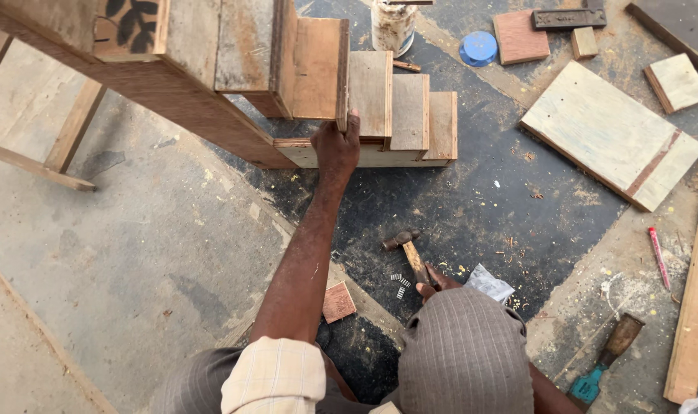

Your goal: The person sits on the floor of a workshop and hammers nails into a small step-shaped wooden shelf unit, holding the wood steady with one hand while striking with a hammer in the other. They reposition nails, hammer on different sides of the unit, and lift and turn the piece to work on other edges.

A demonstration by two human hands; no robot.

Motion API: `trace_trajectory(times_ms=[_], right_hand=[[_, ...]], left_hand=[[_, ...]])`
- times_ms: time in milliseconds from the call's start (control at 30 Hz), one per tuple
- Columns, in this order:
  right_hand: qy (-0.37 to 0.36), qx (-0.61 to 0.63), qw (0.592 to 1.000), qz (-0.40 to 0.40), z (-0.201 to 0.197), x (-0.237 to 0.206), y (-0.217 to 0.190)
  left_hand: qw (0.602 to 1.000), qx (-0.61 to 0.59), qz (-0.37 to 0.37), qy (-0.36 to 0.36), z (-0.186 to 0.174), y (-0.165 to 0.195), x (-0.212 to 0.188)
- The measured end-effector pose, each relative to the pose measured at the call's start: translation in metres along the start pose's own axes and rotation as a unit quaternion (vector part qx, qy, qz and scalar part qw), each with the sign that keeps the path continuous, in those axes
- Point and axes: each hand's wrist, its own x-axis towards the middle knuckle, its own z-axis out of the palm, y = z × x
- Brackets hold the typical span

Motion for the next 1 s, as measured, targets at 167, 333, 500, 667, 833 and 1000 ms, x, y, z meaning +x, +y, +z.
trace_trajectory(times_ms=[167, 333, 500, 667, 833, 1000], right_hand=[[0.073, -0.175, 0.981, -0.035, -0.015, -0.018, -0.053], [0.266, -0.272, 0.831, -0.407, -0.050, 0.013, -0.147], [0.167, -0.237, 0.897, -0.333, -0.056, 0.007, -0.184], [0.039, -0.169, 0.965, -0.194, -0.007, -0.063, -0.089], [0.086, -0.032, 0.979, -0.184, -0.001, -0.089, -0.072], [0.207, 0.046, 0.945, -0.250, -0.054, -0.080, -0.159]], left_hand=[[0.998, 0.048, 0.033, 0.023, -0.007, 0.007, -0.003], [0.996, 0.079, -0.019, -0.043, -0.020, 0.020, -0.001], [0.992, 0.122, -0.013, -0.014, -0.015, 0.018, -0.002], [0.997, 0.061, -0.019, -0.033, -0.011, 0.012, 0.000], [0.994, 0.089, -0.042, -0.054, -0.011, 0.010, -0.001], [0.995, 0.069, -0.046, -0.060, -0.011, 0.004, -0.002]])
